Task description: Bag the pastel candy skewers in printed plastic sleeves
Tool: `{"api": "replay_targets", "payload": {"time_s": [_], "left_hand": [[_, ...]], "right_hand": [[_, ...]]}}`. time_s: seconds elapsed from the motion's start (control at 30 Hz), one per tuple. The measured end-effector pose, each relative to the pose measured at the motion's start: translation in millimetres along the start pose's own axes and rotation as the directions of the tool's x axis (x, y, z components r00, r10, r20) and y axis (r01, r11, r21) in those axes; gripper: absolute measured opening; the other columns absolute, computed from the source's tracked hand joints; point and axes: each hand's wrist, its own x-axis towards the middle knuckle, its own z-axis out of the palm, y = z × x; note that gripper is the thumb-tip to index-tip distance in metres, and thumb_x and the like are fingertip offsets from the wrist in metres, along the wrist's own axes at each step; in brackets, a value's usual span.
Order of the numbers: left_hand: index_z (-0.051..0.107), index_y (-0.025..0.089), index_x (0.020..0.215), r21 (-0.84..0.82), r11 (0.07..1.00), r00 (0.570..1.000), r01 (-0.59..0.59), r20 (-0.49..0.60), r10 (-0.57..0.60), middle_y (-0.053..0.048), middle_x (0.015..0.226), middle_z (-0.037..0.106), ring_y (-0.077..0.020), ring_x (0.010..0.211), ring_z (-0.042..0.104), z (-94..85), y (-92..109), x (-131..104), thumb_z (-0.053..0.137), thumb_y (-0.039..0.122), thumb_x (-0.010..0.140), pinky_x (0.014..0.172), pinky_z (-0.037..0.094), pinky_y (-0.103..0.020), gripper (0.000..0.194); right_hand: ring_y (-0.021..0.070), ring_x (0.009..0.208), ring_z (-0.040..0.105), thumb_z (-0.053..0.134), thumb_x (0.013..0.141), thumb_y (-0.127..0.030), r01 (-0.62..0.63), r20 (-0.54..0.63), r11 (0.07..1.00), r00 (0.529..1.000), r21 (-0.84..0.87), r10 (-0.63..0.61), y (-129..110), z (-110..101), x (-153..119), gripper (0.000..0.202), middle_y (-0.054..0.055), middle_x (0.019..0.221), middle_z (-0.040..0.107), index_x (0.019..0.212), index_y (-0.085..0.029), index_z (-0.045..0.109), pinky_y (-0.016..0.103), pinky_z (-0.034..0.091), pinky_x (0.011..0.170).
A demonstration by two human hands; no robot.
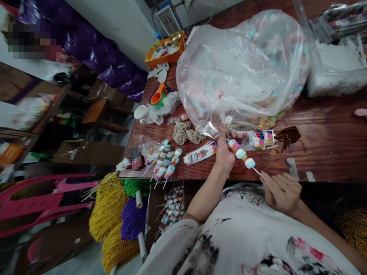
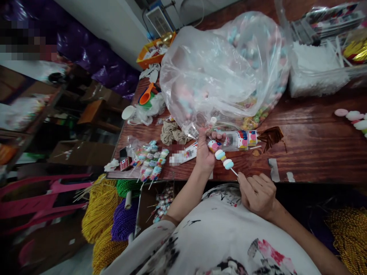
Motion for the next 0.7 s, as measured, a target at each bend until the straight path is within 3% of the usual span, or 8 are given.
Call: {"api": "replay_targets", "payload": {"time_s": [0.1, 0.3, 0.47, 0.6, 0.7], "left_hand": [[0.045, 0.018, 0.065, -0.059, 0.997, 0.999, 0.043, -0.006, -0.043, 0.007, 0.059, 0.047, -0.0064, 0.056, 0.055, 0.0, 2.3, -0.3, 0.063, 0.059, 0.084, 0.075, 0.054, -0.025, 0.049], [0.048, 0.016, 0.059, -0.042, 0.996, 0.983, 0.074, 0.173, -0.066, 0.004, 0.057, 0.05, -0.0083, 0.053, 0.054, -6.3, -3.6, -8.7, 0.063, 0.059, 0.085, 0.072, 0.055, -0.027, 0.052], [0.048, 0.017, 0.06, 0.045, 0.997, 0.978, 0.061, 0.195, -0.069, 0.004, 0.058, 0.051, -0.0089, 0.055, 0.055, -6.6, -7.4, -11.0, 0.062, 0.067, 0.081, 0.074, 0.055, -0.029, 0.056], [0.048, 0.017, 0.062, 0.052, 0.997, 0.975, 0.049, 0.213, -0.059, 0.005, 0.057, 0.049, -0.0083, 0.053, 0.055, -5.8, -10.8, -10.7, 0.064, 0.069, 0.077, 0.072, 0.055, -0.028, 0.056], [0.049, 0.017, 0.063, 0.03, 0.997, 0.986, 0.077, 0.144, -0.081, 0.005, 0.058, 0.05, -0.008, 0.054, 0.055, -7.3, -11.9, -7.9, 0.063, 0.069, 0.078, 0.07, 0.054, -0.027, 0.056]], "right_hand": [[0.0126, 0.057, 0.053, 0.064, 0.082, -0.009, -0.039, 0.001, 0.998, 0.999, 0.04, 0.039, 2.8, 3.9, -5.1, 0.037, 0.002, 0.063, 0.063, 0.118, -0.007, 0.06, 0.03, 0.035, 0.06], [0.0138, 0.064, 0.062, 0.065, 0.08, -0.002, -0.161, -0.032, 0.972, 0.985, 0.174, 0.169, 8.7, 8.5, -8.8, 0.039, 0.005, 0.076, 0.07, 0.117, -0.012, 0.061, 0.028, 0.044, 0.061], [0.0134, 0.065, 0.065, 0.062, 0.083, -0.004, -0.231, -0.031, 0.946, 0.969, 0.228, 0.244, 7.3, 17.1, -8.7, 0.036, 0.004, 0.082, 0.073, 0.116, -0.018, 0.061, 0.027, 0.047, 0.061], [0.0135, 0.062, 0.063, 0.06, 0.084, -0.005, -0.174, 0.007, 0.973, 0.984, 0.15, 0.175, 4.7, 21.1, -6.3, 0.029, 0.004, 0.073, 0.07, 0.112, -0.014, 0.061, 0.028, 0.043, 0.06], [0.0131, 0.057, 0.056, 0.056, 0.086, -0.008, -0.053, 0.054, 0.996, 0.997, 0.073, 0.049, 0.9, 21.4, -3.1, 0.026, 0.001, 0.062, 0.062, 0.112, -0.01, 0.06, 0.03, 0.038, 0.06]]}}
